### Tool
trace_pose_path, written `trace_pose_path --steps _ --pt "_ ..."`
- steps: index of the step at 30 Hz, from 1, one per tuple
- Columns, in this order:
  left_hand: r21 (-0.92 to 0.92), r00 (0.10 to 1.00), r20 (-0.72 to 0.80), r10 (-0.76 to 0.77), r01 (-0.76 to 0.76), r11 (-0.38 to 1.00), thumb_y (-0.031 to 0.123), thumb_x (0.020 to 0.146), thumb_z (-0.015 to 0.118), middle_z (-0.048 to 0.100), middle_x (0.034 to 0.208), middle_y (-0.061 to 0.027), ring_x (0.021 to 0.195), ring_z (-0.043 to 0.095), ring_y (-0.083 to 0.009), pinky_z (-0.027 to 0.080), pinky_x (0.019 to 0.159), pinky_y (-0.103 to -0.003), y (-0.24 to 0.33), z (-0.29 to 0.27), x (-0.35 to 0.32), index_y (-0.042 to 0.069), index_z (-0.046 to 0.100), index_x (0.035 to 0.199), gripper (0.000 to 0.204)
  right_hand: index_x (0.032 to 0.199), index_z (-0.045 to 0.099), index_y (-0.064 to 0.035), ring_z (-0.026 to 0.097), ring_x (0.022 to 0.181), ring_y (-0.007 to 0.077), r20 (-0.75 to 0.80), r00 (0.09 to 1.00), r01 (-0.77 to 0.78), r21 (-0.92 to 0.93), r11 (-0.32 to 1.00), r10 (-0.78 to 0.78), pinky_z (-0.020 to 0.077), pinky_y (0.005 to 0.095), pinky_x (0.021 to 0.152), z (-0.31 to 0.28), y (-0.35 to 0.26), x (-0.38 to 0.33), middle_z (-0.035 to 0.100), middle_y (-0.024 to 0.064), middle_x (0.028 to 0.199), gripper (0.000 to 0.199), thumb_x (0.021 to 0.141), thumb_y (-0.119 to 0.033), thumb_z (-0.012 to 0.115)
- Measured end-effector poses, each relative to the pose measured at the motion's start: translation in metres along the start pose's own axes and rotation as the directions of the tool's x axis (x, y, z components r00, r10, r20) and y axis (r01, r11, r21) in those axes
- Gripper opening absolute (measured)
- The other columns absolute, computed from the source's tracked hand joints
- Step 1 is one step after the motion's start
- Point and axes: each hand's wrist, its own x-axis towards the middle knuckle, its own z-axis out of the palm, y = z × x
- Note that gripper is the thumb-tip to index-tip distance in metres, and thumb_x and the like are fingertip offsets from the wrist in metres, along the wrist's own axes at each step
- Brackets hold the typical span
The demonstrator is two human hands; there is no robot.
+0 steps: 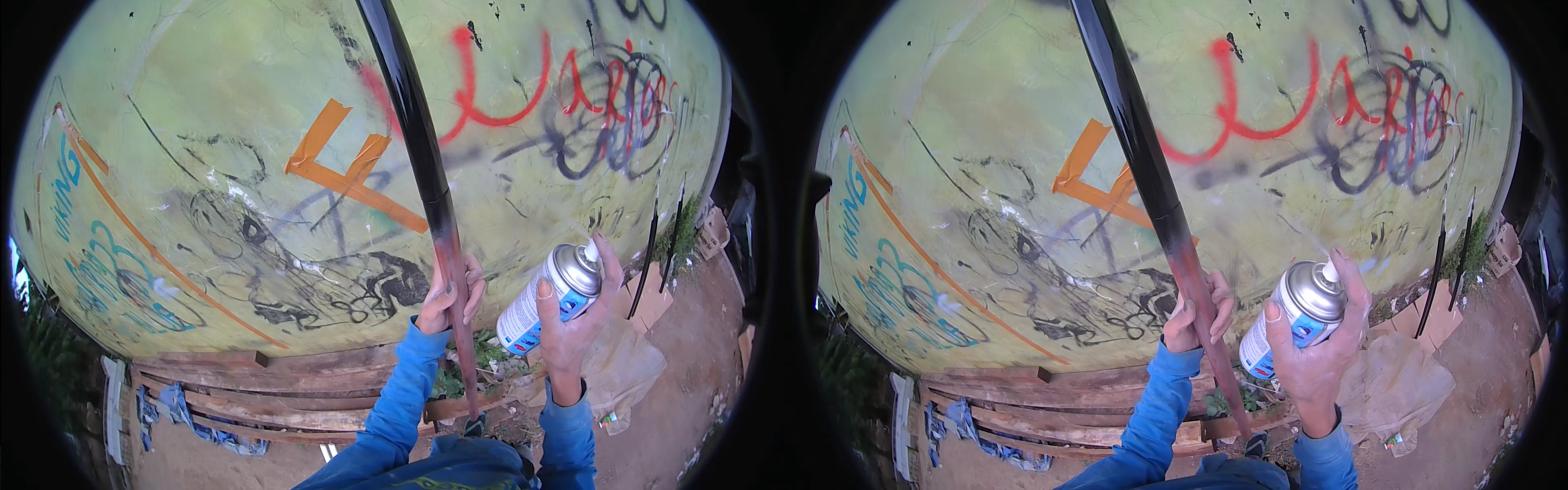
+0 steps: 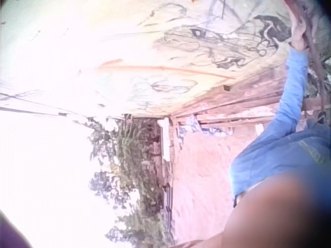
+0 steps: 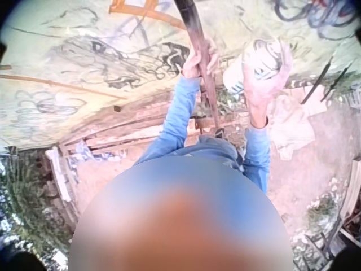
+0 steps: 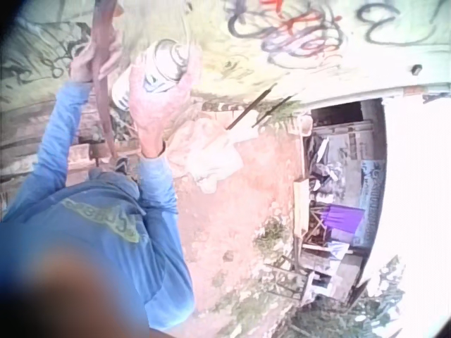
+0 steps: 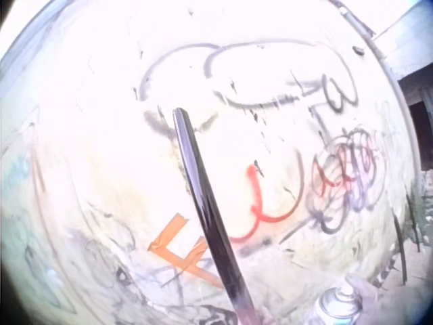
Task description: The person spray paints a long wooden rod black using a spray can, then places it on a table with other rods. They pick up another rod and spray paint it red, then place it on the table. The person walks into a workshop and places the spray can on a workbench.
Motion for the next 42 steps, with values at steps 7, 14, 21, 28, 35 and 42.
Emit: trace_pose_path --steps 7,14,21,28,35,42 --pt "-0.222 0.995 -0.051 -0.089 0.076 0.972 0.051 0.097 0.043 0.045 0.095 -0.0089 0.067 0.049 -0.019 0.044 0.057 -0.031 0.012 0.008 -0.005 0.001 0.04 0.122 0.057 0.135 0.041 -0.0074 0.062 0.09 0.0275 0.158 0.984 0.098 -0.092 0.991 -0.082 0.0526 0.037 0.076 -0.001 -0.021 0.02 0.053 0.0203 0.118 0.07 0.076 -0.021 0.076" --pt "-0.111 0.994 -0.11 0.002 -0.014 0.994 0.044 0.099 0.04 0.049 0.084 -0.0089 0.062 0.052 -0.019 0.045 0.054 -0.031 0.015 0.0 -0.01 0.001 0.044 0.118 0.047 0.133 0.04 -0.0051 0.059 0.099 0.0303 0.3 0.92 0.247 0.058 0.967 -0.253 0.0493 0.0391 0.084 -0.004 -0.032 0.017 0.053 0.02 0.117 0.074 0.072 -0.021 0.078" --pt "-0.148 0.981 -0.194 0.02 -0.049 0.988 0.038 0.1 0.039 0.045 0.067 -0.0047 0.046 0.046 -0.0148 0.039 0.045 -0.027 0.013 0.001 -0.011 0.003 0.046 0.096 0.036 0.133 0.04 -0.0036 0.06 0.091 0.0257 0.382 0.84 0.274 0.312 0.91 -0.385 0.0493 0.0346 0.084 0.003 -0.025 0.023 0.053 0.0169 0.115 0.075 0.072 -0.023 0.08" --pt "-0.415 0.998 0.066 -0.014 0.04 0.909 0.046 0.095 0.043 0.04 0.049 -0.0048 0.031 0.037 -0.0161 0.033 0.031 -0.026 0.024 -0.002 -0.018 0.006 0.04 0.075 0.045 0.129 0.045 -0.0029 0.064 0.091 0.0239 0.211 0.975 -0.004 0.315 0.949 -0.066 0.0512 0.0333 0.08 -0.001 -0.037 0.031 0.058 0.0178 0.106 0.072 0.069 -0.021 0.082" --pt "-0.483 0.96 0.281 0.002 0.139 0.865 0.041 0.095 0.039 0.044 0.043 -0.0002 0.028 0.042 -0.0122 0.035 0.027 -0.024 0.028 -0.008 -0.022 0.011 0.04 0.068 0.04 0.129 0.047 -0.0013 0.063 0.088 0.0196 0.238 0.895 -0.445 0.453 0.772 0.377 0.0506 0.0317 0.08 0.028 -0.007 0.05 0.058 0.0165 0.105 0.064 0.074 -0.013 0.078" --pt "-0.183 0.99 -0.134 0.043 -0.067 0.981 0.048 0.096 0.042 0.043 0.049 -0.0015 0.034 0.044 -0.0144 0.039 0.035 -0.027 0.024 -0.01 -0.023 0.008 0.041 0.08 0.043 0.131 0.045 -0.0058 0.058 0.101 0.0221 0.532 0.817 0.12 0.218 0.969 -0.221 0.0476 0.0311 0.087 0.01 -0.061 0.0 0.055 0.0173 0.114 0.07 0.071 -0.016 0.079"
